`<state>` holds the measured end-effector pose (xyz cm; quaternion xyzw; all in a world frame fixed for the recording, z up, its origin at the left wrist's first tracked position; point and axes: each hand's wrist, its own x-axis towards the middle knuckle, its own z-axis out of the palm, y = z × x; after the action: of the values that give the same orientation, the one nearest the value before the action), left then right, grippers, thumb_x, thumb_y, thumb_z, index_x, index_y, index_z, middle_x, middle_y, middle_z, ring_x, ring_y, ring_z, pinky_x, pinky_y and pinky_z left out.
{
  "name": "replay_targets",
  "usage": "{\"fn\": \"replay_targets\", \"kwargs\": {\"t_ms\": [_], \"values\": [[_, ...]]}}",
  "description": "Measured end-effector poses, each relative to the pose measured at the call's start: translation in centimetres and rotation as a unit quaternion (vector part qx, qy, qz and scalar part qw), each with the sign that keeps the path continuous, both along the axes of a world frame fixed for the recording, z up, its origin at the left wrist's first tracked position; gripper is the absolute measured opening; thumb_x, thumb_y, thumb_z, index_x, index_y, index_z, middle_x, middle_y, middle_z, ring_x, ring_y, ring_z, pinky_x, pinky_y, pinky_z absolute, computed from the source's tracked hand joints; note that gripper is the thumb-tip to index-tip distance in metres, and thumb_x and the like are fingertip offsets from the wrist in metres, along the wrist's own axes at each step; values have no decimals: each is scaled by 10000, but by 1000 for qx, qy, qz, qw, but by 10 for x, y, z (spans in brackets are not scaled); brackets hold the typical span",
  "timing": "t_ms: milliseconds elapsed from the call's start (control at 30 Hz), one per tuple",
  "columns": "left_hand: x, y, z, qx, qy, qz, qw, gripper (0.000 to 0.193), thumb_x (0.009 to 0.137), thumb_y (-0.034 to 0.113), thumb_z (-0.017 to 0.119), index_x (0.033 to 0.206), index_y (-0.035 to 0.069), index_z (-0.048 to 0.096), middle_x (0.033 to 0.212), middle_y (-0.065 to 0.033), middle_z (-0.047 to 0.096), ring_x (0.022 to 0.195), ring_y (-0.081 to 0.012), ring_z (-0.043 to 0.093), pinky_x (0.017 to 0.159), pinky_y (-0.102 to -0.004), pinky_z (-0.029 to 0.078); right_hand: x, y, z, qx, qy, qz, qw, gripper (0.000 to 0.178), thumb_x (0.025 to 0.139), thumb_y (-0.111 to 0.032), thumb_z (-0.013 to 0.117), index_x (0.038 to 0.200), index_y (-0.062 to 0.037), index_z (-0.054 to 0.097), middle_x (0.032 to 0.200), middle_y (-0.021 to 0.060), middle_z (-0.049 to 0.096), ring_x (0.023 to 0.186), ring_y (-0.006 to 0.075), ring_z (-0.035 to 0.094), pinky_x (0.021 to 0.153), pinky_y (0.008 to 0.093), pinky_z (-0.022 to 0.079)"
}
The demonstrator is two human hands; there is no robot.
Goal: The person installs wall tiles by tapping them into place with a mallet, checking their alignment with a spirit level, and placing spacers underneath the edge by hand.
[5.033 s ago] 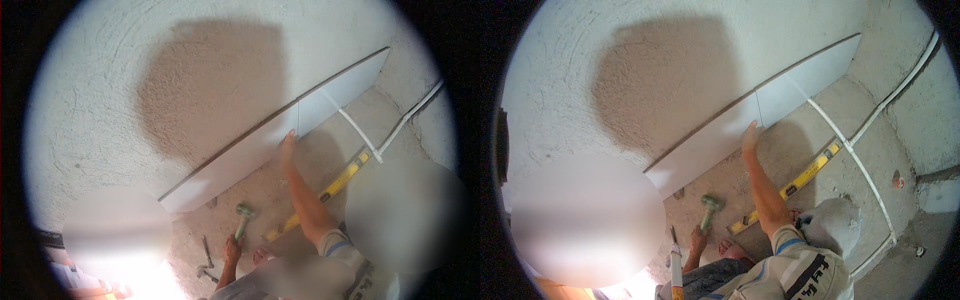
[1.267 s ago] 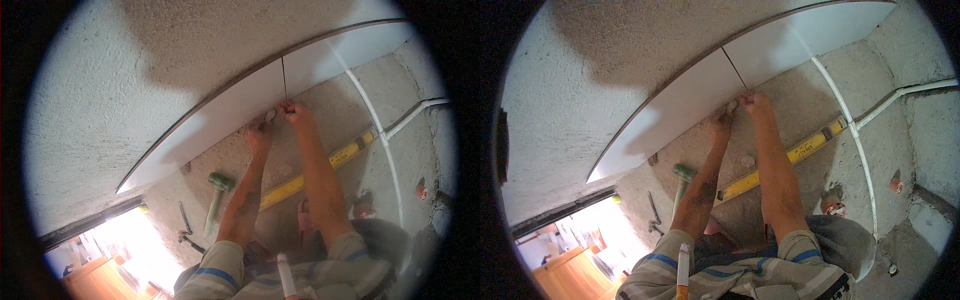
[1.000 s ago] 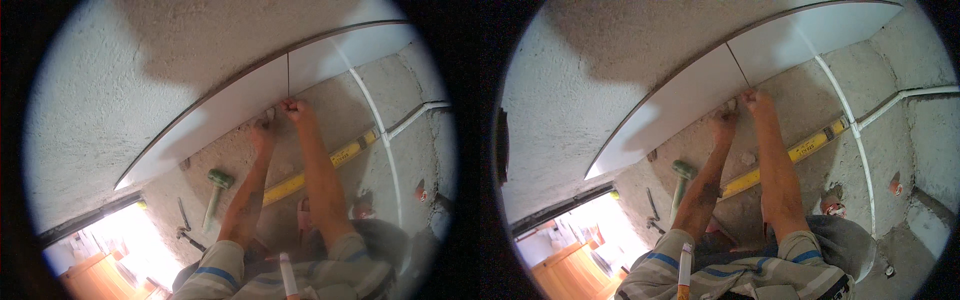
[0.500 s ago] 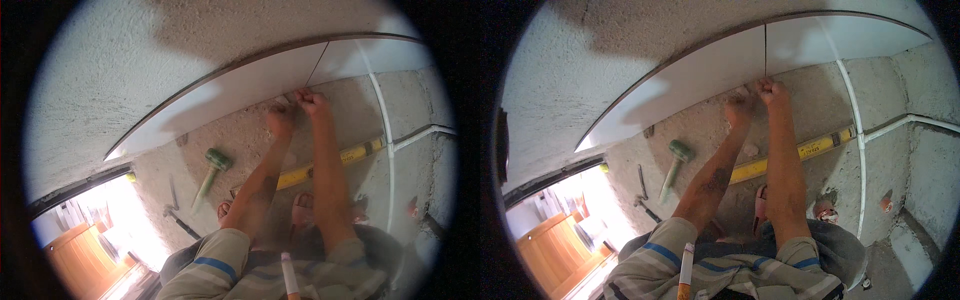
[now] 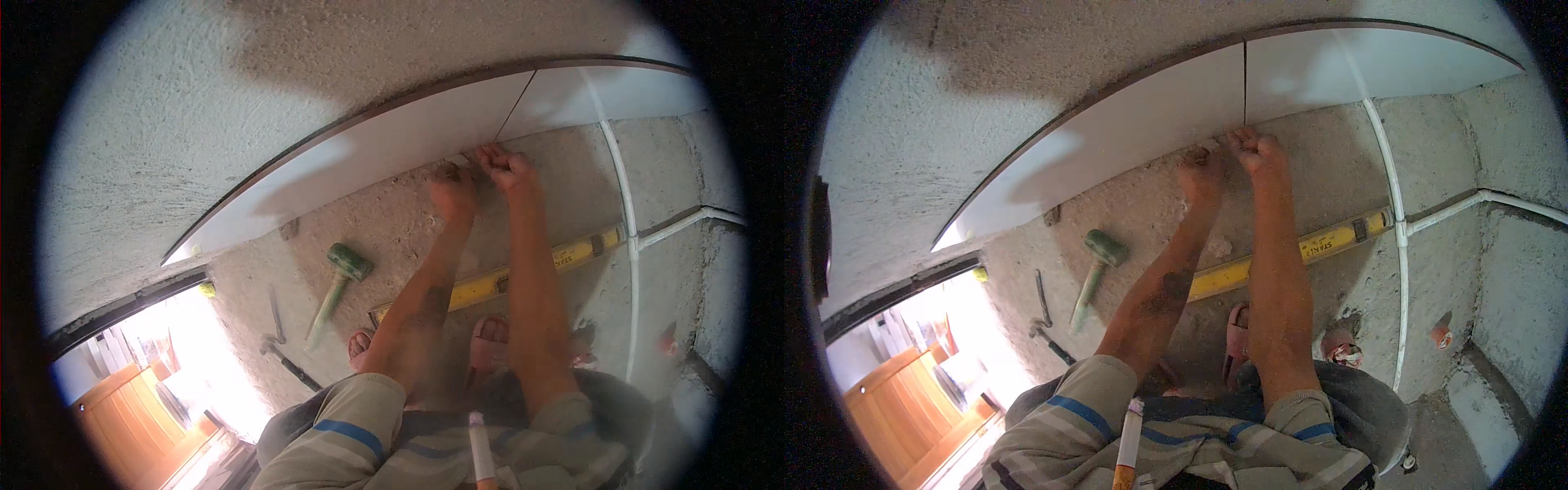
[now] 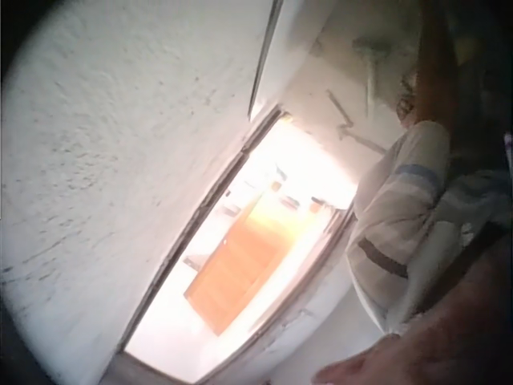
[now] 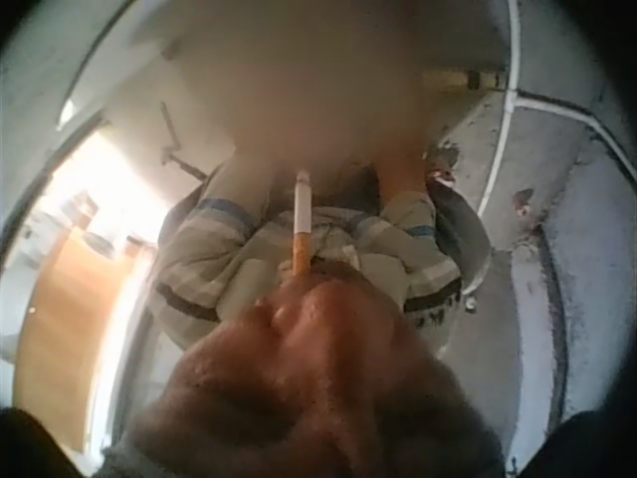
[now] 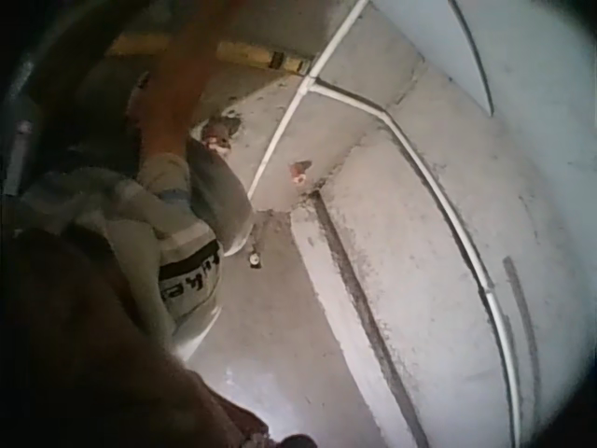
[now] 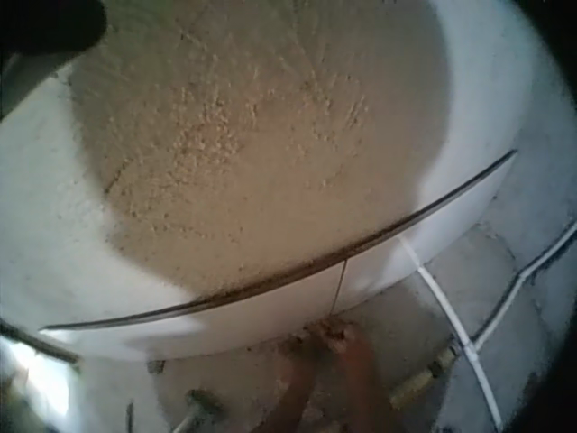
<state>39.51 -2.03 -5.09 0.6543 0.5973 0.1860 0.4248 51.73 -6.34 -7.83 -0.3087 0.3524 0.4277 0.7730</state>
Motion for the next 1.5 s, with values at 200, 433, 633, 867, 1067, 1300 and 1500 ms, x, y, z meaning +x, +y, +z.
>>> {"fn": "replay_targets", "kwargs": {"t_ms": [200, 433, 633, 867, 1067, 1300, 1500], "values": [[-3, 0, 5, -6, 18, -6, 1000, 320, 784, 293, 676, 940, 14, 665, 806, -149, 694, 757, -267, 673, 716, -376, 511, 3, 1, 5, 44, 70, -27, 996, 572, 725, 181, 269, 1268, 64, 405, 1275, 203, 449, 1207, 404, 422, 943, 448, 429], [3, -7, 6, -21, -13, 64, 998, 305, 793, 281, 673, 933, 11, 663, 773, -139, 693, 694, -258, 673, 662, -352, 516, 5, -5, -7, 52, 88, -47, 994, 602, 692, 201, 262, 1273, 96, 381, 1282, 212, 437, 1217, 389, 413, 974, 466, 419], [3, 0, -3, 10, -58, 28, 998, 244, 784, 220, 671, 870, -8, 664, 733, -155, 677, 656, -253, 661, 614, -342, 502, -6, -6, -36, -70, -487, 245, 835, 387, 818, 118, 379, 1203, 148, 404, 1195, 239, 496, 1121, 368, 476, 948, 490, 450], [8, -7, 5, 35, -13, 25, 999, 242, 770, 225, 657, 854, -1, 679, 745, -152, 677, 670, -234, 650, 620, -341, 490, -8, -4, 20, 28, -3, -11, 1000, 471, 709, 186, 320, 1166, 138, 421, 1197, 225, 458, 1137, 358, 452, 984, 406, 445], [12, -4, -2, 33, 1, 34, 999, 266, 773, 228, 652, 888, -11, 673, 758, -161, 675, 691, -250, 654, 636, -357, 491, -10, -2, 30, 15, -36, -1, 999, 442, 734, 175, 305, 1165, 150, 401, 1151, 220, 464, 1133, 363, 436, 981, 470, 451], [11, 1, -4, 31, -29, -2, 999, 232, 782, 185, 643, 840, -39, 657, 738, -154, 669, 631, -236, 626, 603, -360, 481, -10, -2, 36, 21, -5, -1, 1000, 399, 804, 150, 276, 1188, 156, 383, 1207, 238, 430, 1161, 364, 423, 1021, 460, 423], [2, 13, -7, -10, -79, -55, 995, 208, 739, 146, 611, 867, -7, 670, 754, -196, 664, 687, -328, 657, 627, -405, 497, -11, -2, 44, 32, 8, -13, 999, 548, 762, 163, 252, 1308, 149, 297, 1293, 238, 394, 1218, 370, 393, 1029, 463, 403]]}}
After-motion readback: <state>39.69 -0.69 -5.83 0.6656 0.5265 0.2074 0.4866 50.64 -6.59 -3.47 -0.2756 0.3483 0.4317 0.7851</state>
